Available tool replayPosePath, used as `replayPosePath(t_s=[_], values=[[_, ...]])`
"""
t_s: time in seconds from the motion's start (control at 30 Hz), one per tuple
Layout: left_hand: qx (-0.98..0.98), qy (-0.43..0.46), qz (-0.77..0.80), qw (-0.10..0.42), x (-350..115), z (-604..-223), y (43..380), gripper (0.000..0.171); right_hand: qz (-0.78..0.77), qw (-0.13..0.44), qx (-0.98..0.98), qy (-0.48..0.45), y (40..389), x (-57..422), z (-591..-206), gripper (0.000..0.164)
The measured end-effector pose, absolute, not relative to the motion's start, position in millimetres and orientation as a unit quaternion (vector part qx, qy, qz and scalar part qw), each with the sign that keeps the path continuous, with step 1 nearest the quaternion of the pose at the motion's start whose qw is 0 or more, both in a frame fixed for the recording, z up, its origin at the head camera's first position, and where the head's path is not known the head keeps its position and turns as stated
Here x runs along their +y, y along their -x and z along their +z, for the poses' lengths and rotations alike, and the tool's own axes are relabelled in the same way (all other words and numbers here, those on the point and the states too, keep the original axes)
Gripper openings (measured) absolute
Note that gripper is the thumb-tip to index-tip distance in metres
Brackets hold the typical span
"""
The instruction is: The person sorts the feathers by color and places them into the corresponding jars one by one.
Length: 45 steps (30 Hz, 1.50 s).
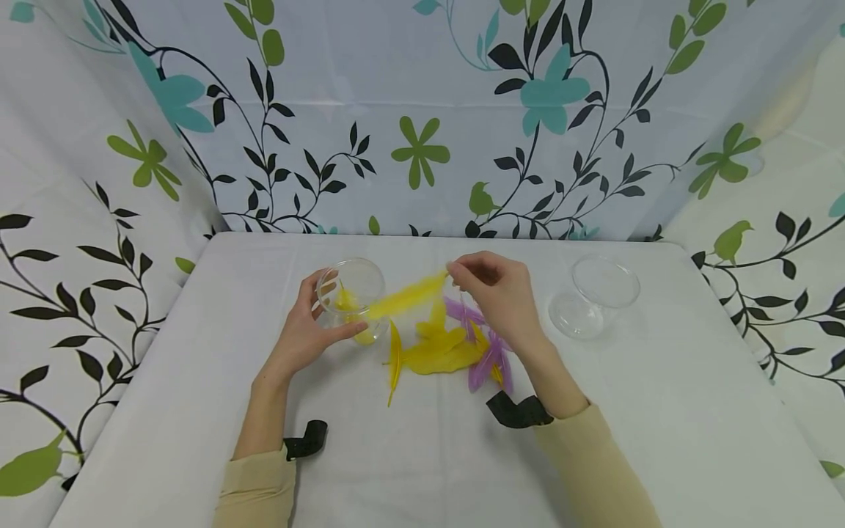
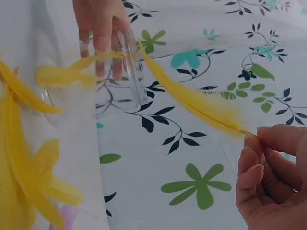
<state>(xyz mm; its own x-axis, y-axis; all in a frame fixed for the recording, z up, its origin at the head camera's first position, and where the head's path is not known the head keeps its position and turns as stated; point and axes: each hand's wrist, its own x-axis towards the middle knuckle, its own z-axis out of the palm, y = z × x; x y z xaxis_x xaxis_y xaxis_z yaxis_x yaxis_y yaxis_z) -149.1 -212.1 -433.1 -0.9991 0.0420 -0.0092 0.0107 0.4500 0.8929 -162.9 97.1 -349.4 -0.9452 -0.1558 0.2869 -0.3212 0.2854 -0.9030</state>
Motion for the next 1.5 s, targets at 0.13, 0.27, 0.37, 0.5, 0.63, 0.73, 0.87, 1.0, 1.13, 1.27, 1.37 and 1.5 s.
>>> replayPosePath(t_s=[0.13,0.27,0.37,0.5,0.63,0.73,0.87,1.0,1.13,1.27,1.37,1.5], values=[[0.85,-0.014,0.527,0.018,-211,-433,150,0.108,0.583,0.095,-0.793,-0.149,166,89,-346,0.024],[0.85,-0.013,0.527,0.019,-210,-433,150,0.108,0.595,0.124,-0.779,-0.155,171,79,-344,0.022],[0.851,-0.014,0.525,0.018,-211,-432,150,0.109,0.605,0.148,-0.766,-0.158,174,70,-344,0.02],[0.85,-0.014,0.526,0.018,-211,-432,149,0.109,0.6,0.17,-0.764,-0.166,178,56,-348,0.017],[0.848,-0.012,0.53,0.019,-211,-431,150,0.108,0.578,0.181,-0.776,-0.176,178,43,-353,0.015],[0.847,-0.012,0.53,0.019,-211,-430,149,0.109,0.561,0.183,-0.786,-0.183,178,35,-356,0.015],[0.847,-0.013,0.532,0.018,-211,-429,148,0.109,0.549,0.185,-0.792,-0.194,176,27,-358,0.014],[0.846,-0.014,0.533,0.019,-210,-430,148,0.108,0.532,0.191,-0.798,-0.209,175,20,-363,0.013],[0.847,-0.016,0.532,0.017,-210,-431,148,0.107,0.519,0.172,-0.808,-0.221,175,12,-369,0.012],[0.847,-0.018,0.531,0.014,-210,-432,149,0.107,0.506,0.131,-0.82,-0.232,174,6,-375,0.012],[0.848,-0.017,0.529,0.013,-210,-433,149,0.107,0.496,0.102,-0.83,-0.234,174,5,-379,0.013],[0.849,-0.017,0.528,0.012,-211,-433,149,0.108,0.495,0.07,-0.837,-0.223,173,10,-381,0.016]])
